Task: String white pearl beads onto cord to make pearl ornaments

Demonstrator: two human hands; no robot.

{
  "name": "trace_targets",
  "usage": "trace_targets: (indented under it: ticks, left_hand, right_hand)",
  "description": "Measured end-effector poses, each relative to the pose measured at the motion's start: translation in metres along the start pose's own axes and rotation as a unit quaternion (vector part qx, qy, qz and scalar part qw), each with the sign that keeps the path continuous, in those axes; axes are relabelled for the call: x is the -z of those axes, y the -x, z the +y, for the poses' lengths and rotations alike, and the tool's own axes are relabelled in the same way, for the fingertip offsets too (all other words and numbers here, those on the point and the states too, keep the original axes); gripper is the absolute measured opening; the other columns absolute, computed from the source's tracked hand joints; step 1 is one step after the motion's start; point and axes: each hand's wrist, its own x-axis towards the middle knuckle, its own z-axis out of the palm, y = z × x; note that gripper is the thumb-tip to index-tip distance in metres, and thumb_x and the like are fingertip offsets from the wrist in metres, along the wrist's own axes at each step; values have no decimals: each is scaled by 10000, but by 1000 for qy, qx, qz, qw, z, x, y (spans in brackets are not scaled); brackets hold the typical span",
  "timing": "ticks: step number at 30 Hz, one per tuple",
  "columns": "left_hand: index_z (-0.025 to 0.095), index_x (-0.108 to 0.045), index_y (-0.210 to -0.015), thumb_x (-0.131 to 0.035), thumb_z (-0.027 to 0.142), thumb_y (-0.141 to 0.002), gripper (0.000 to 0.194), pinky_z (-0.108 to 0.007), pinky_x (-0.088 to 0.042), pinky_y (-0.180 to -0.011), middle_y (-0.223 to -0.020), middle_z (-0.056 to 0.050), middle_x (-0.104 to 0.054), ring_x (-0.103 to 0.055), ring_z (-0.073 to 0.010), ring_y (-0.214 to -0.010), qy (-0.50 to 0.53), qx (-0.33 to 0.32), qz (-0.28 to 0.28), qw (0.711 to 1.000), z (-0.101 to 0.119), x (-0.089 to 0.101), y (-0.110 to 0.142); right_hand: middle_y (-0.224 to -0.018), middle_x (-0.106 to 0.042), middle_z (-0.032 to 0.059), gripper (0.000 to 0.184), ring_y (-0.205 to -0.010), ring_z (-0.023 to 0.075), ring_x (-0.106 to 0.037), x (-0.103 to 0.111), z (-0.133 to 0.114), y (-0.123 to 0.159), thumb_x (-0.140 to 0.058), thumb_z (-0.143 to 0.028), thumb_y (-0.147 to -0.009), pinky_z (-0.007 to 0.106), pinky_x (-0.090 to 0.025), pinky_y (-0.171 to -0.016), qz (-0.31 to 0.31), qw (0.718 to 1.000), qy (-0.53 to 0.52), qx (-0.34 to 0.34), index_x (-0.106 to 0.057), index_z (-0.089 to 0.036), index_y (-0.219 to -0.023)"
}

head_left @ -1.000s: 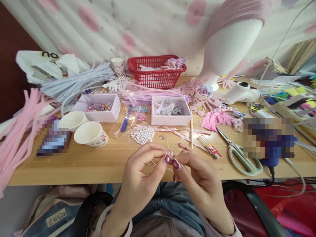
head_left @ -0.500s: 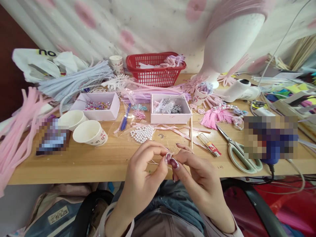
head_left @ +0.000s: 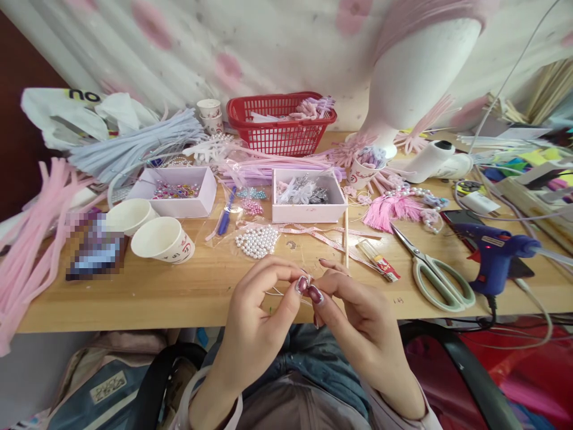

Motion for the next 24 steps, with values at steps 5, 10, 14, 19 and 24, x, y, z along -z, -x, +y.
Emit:
trace_targets:
  ticks: [5, 10, 14, 19, 24]
  left_hand:
    - [213, -666, -917, -581, 151, -960, 114, -225, -503, -879, -964, -25, -670, -638, -149, -1006, -9, -1, 1, 1000, 0, -2, -1]
    - [209, -651, -902, -575, 122, -944, 123, -244, -495, -840, -938, -22, -646, -625, -149, -932, 0, 9, 0, 1000, -1, -4, -4]
    - [204, -644, -881, -588, 62, -894, 153, -232, -487, -832, -903, -4, -643, -618, -135, -895, 4, 2, -17, 1000, 1, -8, -5]
    - [210, -634, -871, -595, 52, -876, 163, -193, -473, -833, -904, 20, -647, -617, -111, -905, -7, 8, -20, 1000, 5, -14, -6]
    - [222, -622, -866, -590, 71, -884, 155, -210, -463, -825, -898, 22, -631, -600, -123, -896, 11, 25, -12, 1000, 4, -21, -4]
  right_hand:
    - [-680, -640, -71, 152, -644, 116, -600, 5, 2, -1, -571, -159, -985, 328, -398, -977, -14, 1000, -13, -12, -663, -229, -886]
    - [-911, -705, -18, 108, -870, 141, -647, 16, 13, 3, -586, -241, -1010, 246, -465, -809, -11, 997, -22, -72, -692, -261, -1019]
    - [-1114, -677, 6, 179, -1131, 180, -594, 12, 16, 1, -669, -231, -965, 281, -440, -984, 60, 996, -56, -41, -689, -299, -1129]
    - [-982, -658, 5, 94, -995, 161, -604, -1, 14, -4, -678, -188, -950, 273, -469, -909, 110, 986, -117, -40, -712, -255, -893]
    - [-951, -638, -3, 71, -971, 141, -582, -6, 20, -2, -675, -264, -968, 234, -456, -896, 173, 957, -216, -89, -712, -255, -908]
